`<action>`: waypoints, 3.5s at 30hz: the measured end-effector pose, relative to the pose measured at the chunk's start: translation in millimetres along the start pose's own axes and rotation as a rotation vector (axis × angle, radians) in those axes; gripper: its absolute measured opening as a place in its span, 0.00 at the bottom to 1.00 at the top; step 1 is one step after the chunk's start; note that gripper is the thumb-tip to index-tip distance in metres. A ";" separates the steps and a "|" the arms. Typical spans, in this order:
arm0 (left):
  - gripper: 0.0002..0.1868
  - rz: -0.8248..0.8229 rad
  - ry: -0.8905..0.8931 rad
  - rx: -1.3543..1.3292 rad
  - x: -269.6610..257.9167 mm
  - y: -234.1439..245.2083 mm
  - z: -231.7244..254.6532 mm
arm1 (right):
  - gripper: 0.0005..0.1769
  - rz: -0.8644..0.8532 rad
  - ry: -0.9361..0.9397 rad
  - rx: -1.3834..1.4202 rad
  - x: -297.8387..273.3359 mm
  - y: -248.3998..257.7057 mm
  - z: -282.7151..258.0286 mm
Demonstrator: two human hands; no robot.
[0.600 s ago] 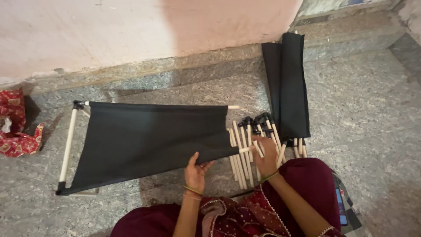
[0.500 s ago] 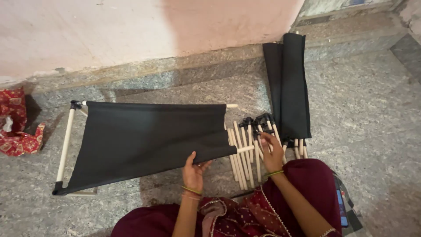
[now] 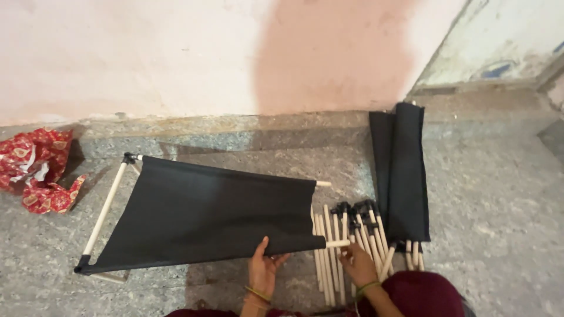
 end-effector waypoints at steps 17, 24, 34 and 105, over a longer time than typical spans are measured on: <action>0.36 0.092 0.002 0.116 -1.6 -16.1 5.2 | 0.29 -0.320 0.035 -0.431 -9.3 6.0 -52.4; 0.36 -0.003 -0.091 0.094 -17.0 -35.5 14.8 | 0.29 -0.101 -0.112 -0.377 0.8 15.6 -36.8; 0.33 0.029 -0.042 0.144 -27.8 -48.2 24.9 | 0.33 -0.087 -0.192 -0.455 9.5 14.9 -36.4; 0.27 -0.074 -0.103 0.101 -28.4 -39.6 26.5 | 0.17 0.102 0.213 0.991 5.5 6.9 -28.6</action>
Point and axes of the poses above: each hand's wrist, its own x-axis towards the middle knuckle, its own y-axis out of the back of the hand, z = x × y, the point moved 2 cm from there along x, towards the middle knuckle, and after that the axes turned 2 degrees about z, right-handed, at the moved point
